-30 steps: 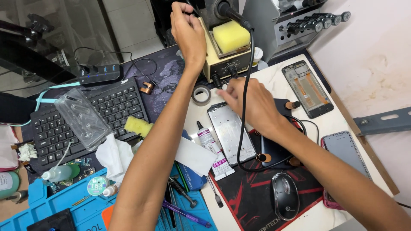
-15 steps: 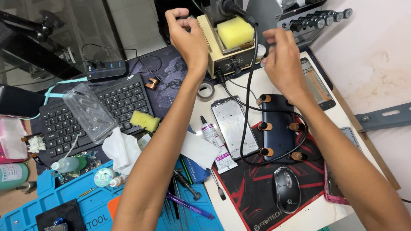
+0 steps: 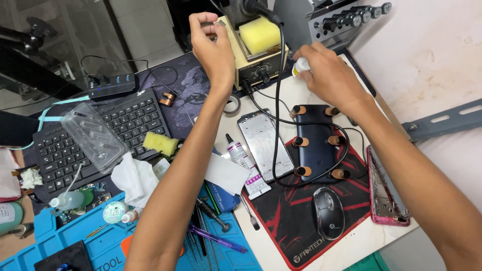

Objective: The person is performing a repair on a small electronic component, which involves cleaning the part with a tissue, applying adhesive from a tube, and soldering connections using a soldering iron.

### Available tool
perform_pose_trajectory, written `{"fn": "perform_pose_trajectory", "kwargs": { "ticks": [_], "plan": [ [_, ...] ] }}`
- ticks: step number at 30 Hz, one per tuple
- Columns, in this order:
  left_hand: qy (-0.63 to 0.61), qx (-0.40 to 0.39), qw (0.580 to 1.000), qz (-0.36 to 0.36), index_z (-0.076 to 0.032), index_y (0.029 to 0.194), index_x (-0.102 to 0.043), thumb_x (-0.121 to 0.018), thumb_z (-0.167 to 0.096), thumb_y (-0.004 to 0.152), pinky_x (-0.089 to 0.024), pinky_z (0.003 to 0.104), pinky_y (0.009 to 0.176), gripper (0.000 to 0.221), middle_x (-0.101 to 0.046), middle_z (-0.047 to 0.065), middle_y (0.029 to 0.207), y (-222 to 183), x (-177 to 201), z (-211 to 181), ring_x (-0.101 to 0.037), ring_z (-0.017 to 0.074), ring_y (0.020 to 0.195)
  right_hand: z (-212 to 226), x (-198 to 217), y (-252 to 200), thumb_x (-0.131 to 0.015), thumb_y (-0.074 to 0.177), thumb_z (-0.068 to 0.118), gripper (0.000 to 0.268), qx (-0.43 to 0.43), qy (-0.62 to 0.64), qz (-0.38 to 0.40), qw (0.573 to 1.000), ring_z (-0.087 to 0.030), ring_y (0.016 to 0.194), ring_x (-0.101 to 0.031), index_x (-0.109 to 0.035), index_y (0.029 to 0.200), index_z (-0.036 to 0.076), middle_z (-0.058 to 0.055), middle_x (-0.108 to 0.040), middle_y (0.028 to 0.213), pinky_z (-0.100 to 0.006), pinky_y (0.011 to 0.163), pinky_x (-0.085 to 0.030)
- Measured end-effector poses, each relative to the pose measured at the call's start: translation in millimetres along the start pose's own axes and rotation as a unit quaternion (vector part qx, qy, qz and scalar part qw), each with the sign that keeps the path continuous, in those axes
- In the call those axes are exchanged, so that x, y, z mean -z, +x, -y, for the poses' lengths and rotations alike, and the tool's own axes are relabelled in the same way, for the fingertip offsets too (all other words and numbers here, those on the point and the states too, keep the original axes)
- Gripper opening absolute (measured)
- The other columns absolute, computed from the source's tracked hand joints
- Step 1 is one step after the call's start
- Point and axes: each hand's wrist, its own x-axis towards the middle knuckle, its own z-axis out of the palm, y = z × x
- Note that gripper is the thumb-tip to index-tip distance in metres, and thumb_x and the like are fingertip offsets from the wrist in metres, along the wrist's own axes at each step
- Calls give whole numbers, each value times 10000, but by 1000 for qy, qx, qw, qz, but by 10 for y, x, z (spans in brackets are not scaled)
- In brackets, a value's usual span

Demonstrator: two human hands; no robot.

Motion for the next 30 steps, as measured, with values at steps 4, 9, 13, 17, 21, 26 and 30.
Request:
{"fn": "perform_pose_trajectory", "kwargs": {
  "ticks": [4, 9, 13, 17, 21, 26, 30],
  "plan": [
    [-3, 10, 1000, 8, -164, 945, -554, -534, -41, 891, -516, 324, 732, 136, -594, -35, 812, -83, 17, -47, -575, 109, 718, -84, -46, -91, -672, 957, 82, 367, -29, -16, 34, 999, -381, 983, -638, -604, 1316, 52, -119, -587, 1229, -561, 772, -510],
    [-5, 15, 1000, 10, -160, 960, -561, -530, -22, 894, -507, 323, 713, 156, -581, -31, 738, -124, 27, -117, -570, 111, 691, 120, 214, -128, -626, 1016, 205, 504, -57, -19, 27, 998, -419, 1083, -624, -505, 1489, 80, -223, -495, 1356, -644, 842, -528],
    [-6, 5, 1000, 22, -152, 969, -566, -512, -15, 918, -500, 300, 680, 157, -580, -27, 780, -105, 30, -154, -551, 100, 704, -53, -98, 210, -359, 994, -116, 415, 117, 130, -187, 967, -311, 1063, -668, -616, 1309, -36, -228, -546, 1112, -426, 910, -528],
    [-8, -10, 999, 30, -129, 964, -559, -510, -3, 910, -511, 290, 679, 146, -606, 2, 860, -77, 82, -203, -554, 114, 742, 191, -112, 300, -311, 1045, 43, 405, 130, 255, -228, 931, -286, 1120, -626, -545, 1371, -6, -217, -554, 1238, -395, 968, -503],
    [-8, -19, 1000, 23, -131, 960, -559, -502, 12, 881, -516, 283, 682, 174, -606, 2, 886, -36, 149, -205, -542, 114, 750, 445, 87, 136, -506, 864, -49, 573, 213, 232, -267, 911, -250, 1114, -508, -500, 1412, 120, -139, -433, 1196, -356, 865, -459],
    [-11, -26, 1000, 11, -134, 952, -559, -508, -6, 874, -523, 296, 709, 158, -619, -1, 884, -86, 160, -256, -559, 121, 738, 517, 68, 284, -671, 1076, 319, 472, 227, 124, -267, 928, -180, 887, -513, -533, 1492, 141, -49, -465, 1076, -397, 936, -295],
    [-25, -5, 1000, 7, -122, 952, -565, -513, -35, 893, -538, 293, 650, 118, -620, 11, 857, -157, 214, -379, -569, 115, 726, 585, 106, 375, -589, 1152, 174, 229, 262, 106, -306, 909, -209, 781, -582, -664, 1339, 64, -56, -645, 966, -405, 885, -333]
  ]
}}
